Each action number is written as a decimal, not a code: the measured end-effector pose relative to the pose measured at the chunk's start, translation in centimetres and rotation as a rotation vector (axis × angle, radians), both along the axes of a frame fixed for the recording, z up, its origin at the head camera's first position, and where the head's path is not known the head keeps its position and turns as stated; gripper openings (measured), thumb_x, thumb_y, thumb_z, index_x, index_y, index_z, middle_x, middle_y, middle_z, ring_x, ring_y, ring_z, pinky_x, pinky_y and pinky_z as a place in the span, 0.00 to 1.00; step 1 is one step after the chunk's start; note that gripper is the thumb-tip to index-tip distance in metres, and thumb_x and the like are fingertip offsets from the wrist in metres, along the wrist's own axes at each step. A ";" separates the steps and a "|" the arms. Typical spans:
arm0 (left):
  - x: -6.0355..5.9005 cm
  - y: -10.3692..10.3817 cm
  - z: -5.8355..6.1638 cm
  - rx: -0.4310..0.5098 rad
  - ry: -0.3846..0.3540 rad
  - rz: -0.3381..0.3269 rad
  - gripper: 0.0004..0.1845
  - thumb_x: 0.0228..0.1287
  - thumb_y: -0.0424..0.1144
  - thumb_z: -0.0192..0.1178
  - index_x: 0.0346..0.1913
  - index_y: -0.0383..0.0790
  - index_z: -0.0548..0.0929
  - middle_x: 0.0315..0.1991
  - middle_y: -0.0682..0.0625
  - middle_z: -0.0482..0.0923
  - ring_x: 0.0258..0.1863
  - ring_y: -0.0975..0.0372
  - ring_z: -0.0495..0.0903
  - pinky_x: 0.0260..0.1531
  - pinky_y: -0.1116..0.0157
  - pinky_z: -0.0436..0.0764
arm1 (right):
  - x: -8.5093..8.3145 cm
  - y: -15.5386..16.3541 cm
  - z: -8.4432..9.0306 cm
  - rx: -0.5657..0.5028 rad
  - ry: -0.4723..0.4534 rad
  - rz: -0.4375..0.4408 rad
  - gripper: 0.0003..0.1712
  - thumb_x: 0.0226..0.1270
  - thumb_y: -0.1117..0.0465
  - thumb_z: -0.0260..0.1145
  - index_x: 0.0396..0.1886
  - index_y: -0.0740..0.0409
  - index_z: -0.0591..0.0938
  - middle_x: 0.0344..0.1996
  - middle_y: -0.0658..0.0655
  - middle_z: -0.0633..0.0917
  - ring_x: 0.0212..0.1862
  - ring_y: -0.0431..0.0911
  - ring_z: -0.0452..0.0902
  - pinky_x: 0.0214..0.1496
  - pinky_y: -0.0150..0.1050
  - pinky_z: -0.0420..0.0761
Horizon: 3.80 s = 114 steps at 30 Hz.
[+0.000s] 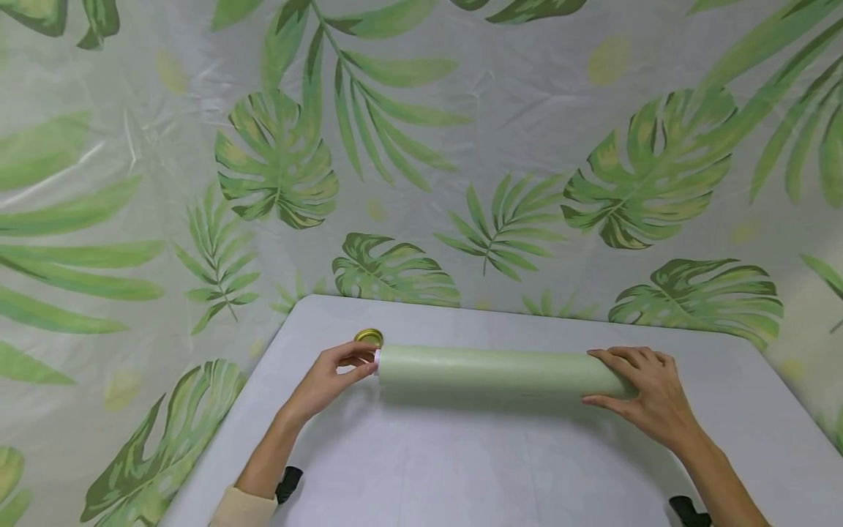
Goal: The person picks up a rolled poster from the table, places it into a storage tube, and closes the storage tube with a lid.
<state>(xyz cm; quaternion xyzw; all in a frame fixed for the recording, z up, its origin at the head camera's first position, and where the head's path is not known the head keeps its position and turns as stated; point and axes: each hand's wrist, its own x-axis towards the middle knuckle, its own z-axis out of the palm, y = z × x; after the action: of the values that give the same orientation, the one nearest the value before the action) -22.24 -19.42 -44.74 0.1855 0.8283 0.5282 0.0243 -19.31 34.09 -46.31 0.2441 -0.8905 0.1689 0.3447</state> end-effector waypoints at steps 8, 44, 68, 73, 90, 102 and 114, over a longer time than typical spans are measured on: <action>0.0 0.7 0.0 0.001 0.019 -0.011 0.18 0.71 0.40 0.67 0.61 0.43 0.83 0.54 0.46 0.85 0.50 0.58 0.84 0.52 0.64 0.81 | 0.0 -0.2 -0.2 -0.004 0.000 -0.001 0.50 0.26 0.48 0.88 0.60 0.50 0.87 0.46 0.61 0.86 0.48 0.58 0.76 0.52 0.61 0.64; -6.7 -2.5 -1.4 -0.615 0.040 0.153 0.42 0.61 0.49 0.76 0.72 0.30 0.72 0.59 0.30 0.74 0.54 0.43 0.80 0.55 0.45 0.80 | 0.5 0.3 -0.7 -0.035 -0.003 -0.035 0.48 0.27 0.42 0.88 0.57 0.49 0.88 0.45 0.60 0.87 0.46 0.57 0.77 0.51 0.62 0.65; -10.9 -0.2 -2.0 -0.698 -0.010 0.077 0.37 0.62 0.48 0.75 0.70 0.36 0.75 0.60 0.31 0.69 0.54 0.42 0.79 0.56 0.44 0.79 | 0.4 0.5 -1.3 -0.047 -0.011 -0.042 0.48 0.27 0.44 0.88 0.57 0.51 0.88 0.46 0.63 0.87 0.47 0.58 0.76 0.51 0.61 0.64; -10.4 -1.4 -1.9 -0.613 0.002 0.089 0.35 0.65 0.47 0.73 0.71 0.36 0.74 0.58 0.31 0.70 0.53 0.43 0.78 0.56 0.43 0.79 | 0.5 0.8 -1.3 -0.051 0.006 -0.041 0.48 0.28 0.40 0.86 0.57 0.51 0.88 0.45 0.64 0.87 0.47 0.58 0.76 0.50 0.60 0.64; -7.1 -4.3 -1.1 -0.349 0.087 0.037 0.32 0.72 0.41 0.67 0.75 0.43 0.70 0.62 0.35 0.75 0.47 0.49 0.83 0.49 0.54 0.83 | 0.7 1.3 -1.3 -0.058 0.022 -0.054 0.48 0.36 0.29 0.81 0.57 0.51 0.88 0.45 0.64 0.87 0.46 0.59 0.77 0.49 0.60 0.64; -4.9 -4.1 0.1 -0.090 -0.066 -0.155 0.36 0.78 0.41 0.60 0.82 0.58 0.59 0.70 0.37 0.68 0.56 0.46 0.86 0.56 0.64 0.80 | 0.7 0.9 -1.4 -0.064 0.029 -0.063 0.48 0.30 0.35 0.85 0.56 0.51 0.88 0.45 0.62 0.88 0.45 0.58 0.77 0.49 0.60 0.64; -5.2 -1.2 -0.8 0.012 -0.103 -0.328 0.34 0.77 0.39 0.60 0.81 0.54 0.63 0.65 0.42 0.73 0.55 0.52 0.87 0.57 0.59 0.82 | 0.5 -0.2 -1.2 -0.051 0.041 -0.039 0.46 0.29 0.40 0.86 0.55 0.52 0.89 0.43 0.61 0.88 0.44 0.56 0.77 0.48 0.58 0.64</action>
<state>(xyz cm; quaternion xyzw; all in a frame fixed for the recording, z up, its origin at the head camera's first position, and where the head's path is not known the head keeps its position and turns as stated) -27.43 -20.58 -45.53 0.2909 0.7815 0.5307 0.1514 -18.79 33.94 -47.47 0.2212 -0.8833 0.1797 0.3722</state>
